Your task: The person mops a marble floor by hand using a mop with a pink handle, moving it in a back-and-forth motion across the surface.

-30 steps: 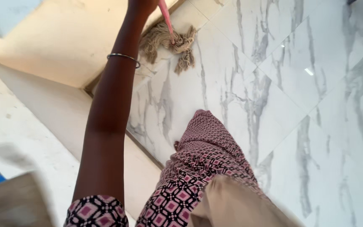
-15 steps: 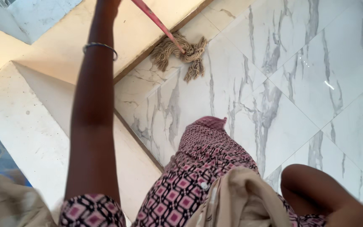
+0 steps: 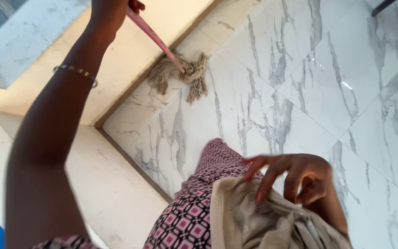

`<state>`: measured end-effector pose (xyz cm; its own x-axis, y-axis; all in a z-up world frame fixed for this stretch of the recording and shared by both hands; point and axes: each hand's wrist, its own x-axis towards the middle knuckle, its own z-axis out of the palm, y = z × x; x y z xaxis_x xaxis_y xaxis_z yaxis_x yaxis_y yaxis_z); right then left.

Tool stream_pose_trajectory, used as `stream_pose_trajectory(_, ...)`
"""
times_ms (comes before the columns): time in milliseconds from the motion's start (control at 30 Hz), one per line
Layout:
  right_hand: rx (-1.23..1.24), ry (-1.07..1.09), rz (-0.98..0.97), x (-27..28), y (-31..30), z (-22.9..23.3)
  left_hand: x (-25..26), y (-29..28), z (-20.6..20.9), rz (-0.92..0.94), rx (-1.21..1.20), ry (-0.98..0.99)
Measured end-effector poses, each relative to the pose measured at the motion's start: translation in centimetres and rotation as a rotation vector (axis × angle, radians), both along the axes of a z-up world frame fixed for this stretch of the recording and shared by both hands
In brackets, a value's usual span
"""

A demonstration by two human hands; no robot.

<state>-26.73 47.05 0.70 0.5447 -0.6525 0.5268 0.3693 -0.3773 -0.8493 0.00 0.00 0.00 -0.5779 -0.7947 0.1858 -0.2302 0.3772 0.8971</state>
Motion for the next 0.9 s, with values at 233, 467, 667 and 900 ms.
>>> stream_pose_trajectory(233,-0.043,-0.253,0.2,-1.5,-8.3,-8.1,3.0,9.4,1.4,-0.05,0.029,0.15)
stream_pose_trajectory(467,0.518,0.142,-0.274,-3.8,-20.7,-20.4,7.1,16.8,0.9,0.037,0.056,0.319)
stream_pose_trajectory(667,0.074,0.514,-0.641,5.8,-32.7,-30.9,6.5,22.6,-2.4,0.001,-0.119,0.243)
stream_pose_trajectory(900,0.047,0.74,-0.664,20.3,-33.4,-41.9,7.8,31.1,-0.4,0.376,0.033,0.282)
